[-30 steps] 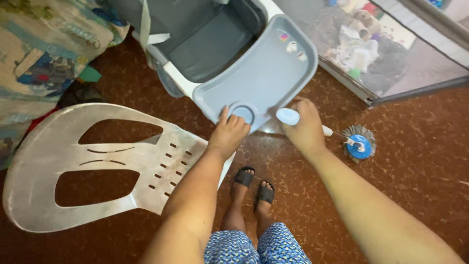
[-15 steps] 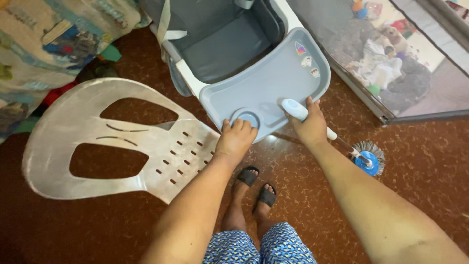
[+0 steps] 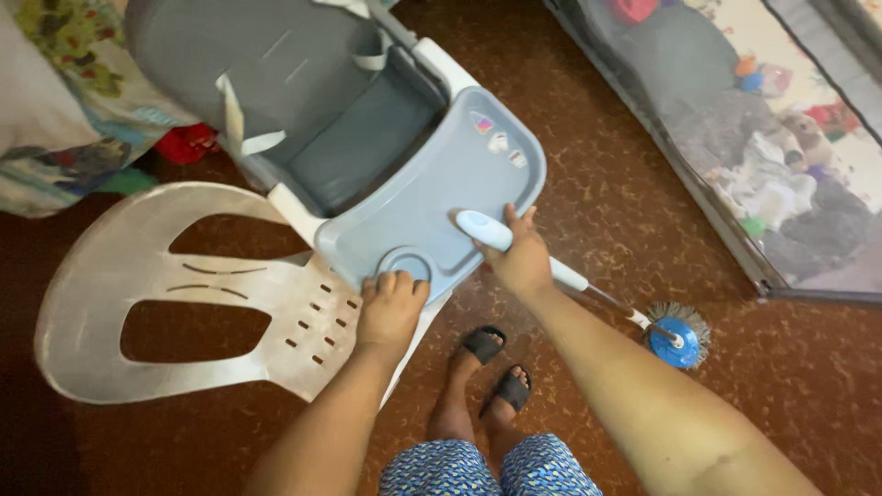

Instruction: The person mops the floor using a mop, starting near a bucket. They move a plastic chair and a high chair to mop underneath them, and open a door to clean the area.

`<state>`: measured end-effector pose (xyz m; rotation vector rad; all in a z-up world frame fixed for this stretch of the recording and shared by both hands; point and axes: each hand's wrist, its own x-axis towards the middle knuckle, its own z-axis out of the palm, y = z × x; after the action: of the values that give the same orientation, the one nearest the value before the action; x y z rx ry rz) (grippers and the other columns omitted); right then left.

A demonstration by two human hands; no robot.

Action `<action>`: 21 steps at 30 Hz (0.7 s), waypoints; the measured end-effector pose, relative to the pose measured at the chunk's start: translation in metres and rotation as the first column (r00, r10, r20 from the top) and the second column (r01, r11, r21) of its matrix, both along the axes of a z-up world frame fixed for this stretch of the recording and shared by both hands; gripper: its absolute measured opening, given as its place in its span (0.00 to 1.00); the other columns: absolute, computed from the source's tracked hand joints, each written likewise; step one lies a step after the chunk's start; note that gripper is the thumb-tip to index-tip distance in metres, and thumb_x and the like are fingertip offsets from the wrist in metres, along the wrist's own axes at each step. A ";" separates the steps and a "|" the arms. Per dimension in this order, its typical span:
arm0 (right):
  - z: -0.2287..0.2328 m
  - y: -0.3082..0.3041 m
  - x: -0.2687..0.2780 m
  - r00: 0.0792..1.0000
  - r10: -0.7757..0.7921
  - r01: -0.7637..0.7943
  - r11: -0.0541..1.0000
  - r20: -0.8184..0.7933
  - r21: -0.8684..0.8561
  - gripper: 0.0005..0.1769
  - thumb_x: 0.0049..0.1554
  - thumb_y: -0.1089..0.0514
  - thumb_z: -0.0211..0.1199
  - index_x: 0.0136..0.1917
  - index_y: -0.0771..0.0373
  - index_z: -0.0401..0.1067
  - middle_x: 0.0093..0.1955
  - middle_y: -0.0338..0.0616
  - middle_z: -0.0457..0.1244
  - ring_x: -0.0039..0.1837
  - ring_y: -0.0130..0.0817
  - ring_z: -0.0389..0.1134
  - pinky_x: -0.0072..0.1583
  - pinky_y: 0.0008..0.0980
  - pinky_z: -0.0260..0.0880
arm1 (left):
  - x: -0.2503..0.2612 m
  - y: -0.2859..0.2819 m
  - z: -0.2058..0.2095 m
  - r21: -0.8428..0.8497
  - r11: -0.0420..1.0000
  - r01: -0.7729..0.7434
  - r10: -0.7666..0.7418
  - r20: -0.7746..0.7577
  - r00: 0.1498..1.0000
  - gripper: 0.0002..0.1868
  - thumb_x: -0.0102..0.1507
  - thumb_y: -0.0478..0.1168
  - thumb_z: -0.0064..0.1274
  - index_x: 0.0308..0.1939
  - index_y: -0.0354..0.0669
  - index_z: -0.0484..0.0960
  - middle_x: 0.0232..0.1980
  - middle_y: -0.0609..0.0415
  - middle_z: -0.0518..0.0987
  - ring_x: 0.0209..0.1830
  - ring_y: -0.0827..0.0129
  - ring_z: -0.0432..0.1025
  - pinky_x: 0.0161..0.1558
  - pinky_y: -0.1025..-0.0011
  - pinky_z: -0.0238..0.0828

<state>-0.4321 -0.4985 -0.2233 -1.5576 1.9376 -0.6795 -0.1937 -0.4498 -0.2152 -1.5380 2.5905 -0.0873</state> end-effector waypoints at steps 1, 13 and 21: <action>0.001 -0.004 0.011 0.999 0.021 -0.020 0.999 0.033 -0.033 0.48 0.50 0.45 0.75 0.74 0.70 0.61 0.74 0.83 0.47 0.70 0.66 0.62 0.69 0.44 0.63 | 0.008 0.003 0.000 0.004 0.999 -0.049 0.049 0.019 0.999 0.09 0.60 0.41 0.50 0.44 0.56 0.77 0.46 0.54 0.73 0.51 0.56 0.68 0.55 0.47 0.66; 0.117 -0.011 -0.045 0.994 -0.057 0.093 0.893 0.095 -0.440 0.16 0.51 0.57 0.71 0.51 0.64 0.72 0.45 0.51 0.68 0.48 0.44 0.71 0.51 0.39 0.71 | -0.074 0.010 0.063 0.443 0.881 -0.167 0.393 -0.489 0.779 0.41 0.56 0.48 0.64 0.68 0.36 0.65 0.70 0.35 0.65 0.67 0.40 0.62 0.62 0.48 0.62; 0.218 0.048 -0.107 0.989 0.138 -0.080 0.816 0.058 -0.572 0.17 0.49 0.53 0.78 0.41 0.60 0.70 0.37 0.43 0.67 0.40 0.33 0.72 0.43 0.32 0.72 | -0.243 -0.030 0.087 0.484 0.722 0.495 0.258 -0.851 0.457 0.33 0.59 0.45 0.62 0.64 0.41 0.67 0.61 0.40 0.70 0.62 0.45 0.66 0.61 0.52 0.63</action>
<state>-0.5391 -0.4503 -0.0054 -1.9178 1.6306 -1.3509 -0.4369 -0.4794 -0.1281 -1.1611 2.7119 1.9979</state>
